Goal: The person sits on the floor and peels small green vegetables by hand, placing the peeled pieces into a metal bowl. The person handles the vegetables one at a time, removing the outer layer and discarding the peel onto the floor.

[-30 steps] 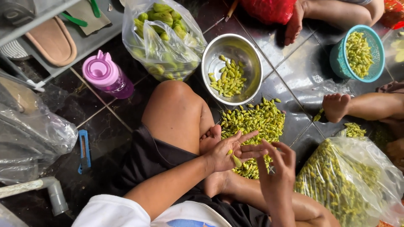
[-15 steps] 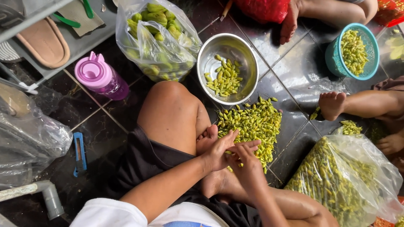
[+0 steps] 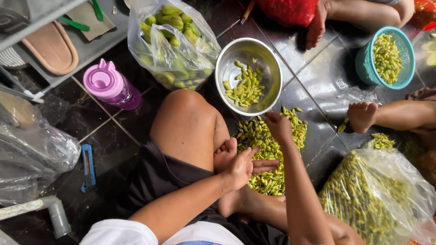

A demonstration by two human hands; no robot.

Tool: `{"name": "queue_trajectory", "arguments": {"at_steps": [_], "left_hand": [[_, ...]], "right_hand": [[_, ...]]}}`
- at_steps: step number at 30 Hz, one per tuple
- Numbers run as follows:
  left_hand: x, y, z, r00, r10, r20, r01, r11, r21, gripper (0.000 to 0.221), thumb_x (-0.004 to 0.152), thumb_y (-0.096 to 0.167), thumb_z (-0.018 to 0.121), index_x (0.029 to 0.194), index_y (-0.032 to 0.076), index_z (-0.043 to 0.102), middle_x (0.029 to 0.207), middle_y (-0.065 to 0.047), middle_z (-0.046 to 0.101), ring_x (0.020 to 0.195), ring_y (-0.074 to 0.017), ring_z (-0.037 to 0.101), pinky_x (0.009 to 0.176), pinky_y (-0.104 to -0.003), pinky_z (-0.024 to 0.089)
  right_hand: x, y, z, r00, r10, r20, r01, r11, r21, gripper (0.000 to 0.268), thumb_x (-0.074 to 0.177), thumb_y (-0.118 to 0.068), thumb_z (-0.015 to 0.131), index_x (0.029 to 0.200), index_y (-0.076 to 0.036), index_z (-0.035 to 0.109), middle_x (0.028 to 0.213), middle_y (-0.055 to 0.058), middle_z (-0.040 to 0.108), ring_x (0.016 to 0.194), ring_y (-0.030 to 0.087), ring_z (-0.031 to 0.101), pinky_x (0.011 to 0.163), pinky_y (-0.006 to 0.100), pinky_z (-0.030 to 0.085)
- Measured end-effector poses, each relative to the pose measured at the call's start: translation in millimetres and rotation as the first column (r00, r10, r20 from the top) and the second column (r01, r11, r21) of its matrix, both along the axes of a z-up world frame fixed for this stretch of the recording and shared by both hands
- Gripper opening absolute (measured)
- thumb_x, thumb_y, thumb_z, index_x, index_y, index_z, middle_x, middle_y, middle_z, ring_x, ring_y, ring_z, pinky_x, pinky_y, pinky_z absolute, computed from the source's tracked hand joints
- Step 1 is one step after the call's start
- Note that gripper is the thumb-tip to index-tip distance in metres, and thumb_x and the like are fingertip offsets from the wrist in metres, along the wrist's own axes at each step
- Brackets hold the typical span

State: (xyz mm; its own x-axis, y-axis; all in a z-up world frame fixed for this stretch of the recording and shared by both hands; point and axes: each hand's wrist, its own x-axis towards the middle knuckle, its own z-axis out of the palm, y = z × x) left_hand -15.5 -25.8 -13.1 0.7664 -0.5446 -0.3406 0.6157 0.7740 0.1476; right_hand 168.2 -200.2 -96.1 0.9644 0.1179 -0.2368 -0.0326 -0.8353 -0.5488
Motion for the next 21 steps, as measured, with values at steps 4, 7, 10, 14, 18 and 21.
{"name": "queue_trajectory", "arguments": {"at_steps": [4,7,10,14,18,21], "left_hand": [[-3,-1,-14,0.999,-0.016,0.041,0.015,0.999,0.031,0.067,0.110,0.050,0.009,0.164,0.010,0.005,0.127,-0.028,0.065,0.125,-0.0406,0.060,0.125,-0.048,0.011],[-1,0,-22,0.998,-0.036,0.056,0.029,0.993,0.112,0.063,0.111,0.046,0.009,0.160,0.011,0.027,0.124,-0.025,0.067,0.124,-0.0367,0.061,0.123,-0.043,0.019],[6,-4,-21,0.991,-0.097,0.094,0.080,0.982,0.170,0.062,0.108,0.051,0.012,0.156,0.019,0.037,0.115,-0.016,0.074,0.116,-0.0246,0.068,0.113,-0.032,0.032],[4,-7,-26,0.994,-0.098,0.048,0.086,0.975,0.207,0.059,0.108,0.051,0.011,0.146,0.018,0.042,0.108,-0.019,0.074,0.101,-0.0290,0.072,0.103,-0.033,0.044],[-1,-13,-47,0.995,-0.053,0.084,0.038,0.985,0.168,0.060,0.108,0.052,0.013,0.143,0.013,0.044,0.102,-0.025,0.073,0.094,-0.0414,0.074,0.098,-0.039,0.054],[0,-17,-54,0.995,-0.056,0.084,0.041,0.985,0.167,0.063,0.108,0.051,0.013,0.142,0.010,0.046,0.098,-0.026,0.073,0.088,-0.0417,0.074,0.092,-0.039,0.057]], "right_hand": [[-6,27,-43,0.997,-0.045,0.057,0.040,0.995,0.087,0.053,0.081,-0.027,0.087,0.122,-0.001,0.069,0.118,0.025,0.064,0.111,0.045,0.067,0.096,0.057,0.057],[0,41,-57,0.988,-0.085,0.125,0.082,0.996,0.030,0.064,0.078,-0.028,0.083,0.133,-0.003,0.065,0.133,0.018,0.057,0.121,0.046,0.061,0.108,0.057,0.051],[0,43,-33,0.976,-0.051,0.209,0.031,0.995,0.099,0.054,0.080,-0.015,0.076,0.130,0.002,0.064,0.127,0.025,0.055,0.122,0.051,0.056,0.110,0.054,0.048],[-5,38,-36,0.995,0.026,0.099,-0.023,0.999,-0.032,0.056,0.078,-0.025,0.081,0.124,0.001,0.066,0.128,0.022,0.059,0.109,0.052,0.063,0.097,0.059,0.054],[-25,34,-1,0.990,0.089,0.108,-0.102,0.987,0.123,0.032,0.075,-0.014,0.078,0.106,-0.009,0.071,0.098,0.011,0.066,0.084,0.030,0.072,0.078,0.041,0.059],[-41,4,40,0.988,-0.130,-0.082,0.144,0.967,0.211,0.034,0.094,-0.021,0.076,0.123,-0.006,0.067,0.116,0.022,0.070,0.099,0.035,0.074,0.078,0.045,0.062]]}}
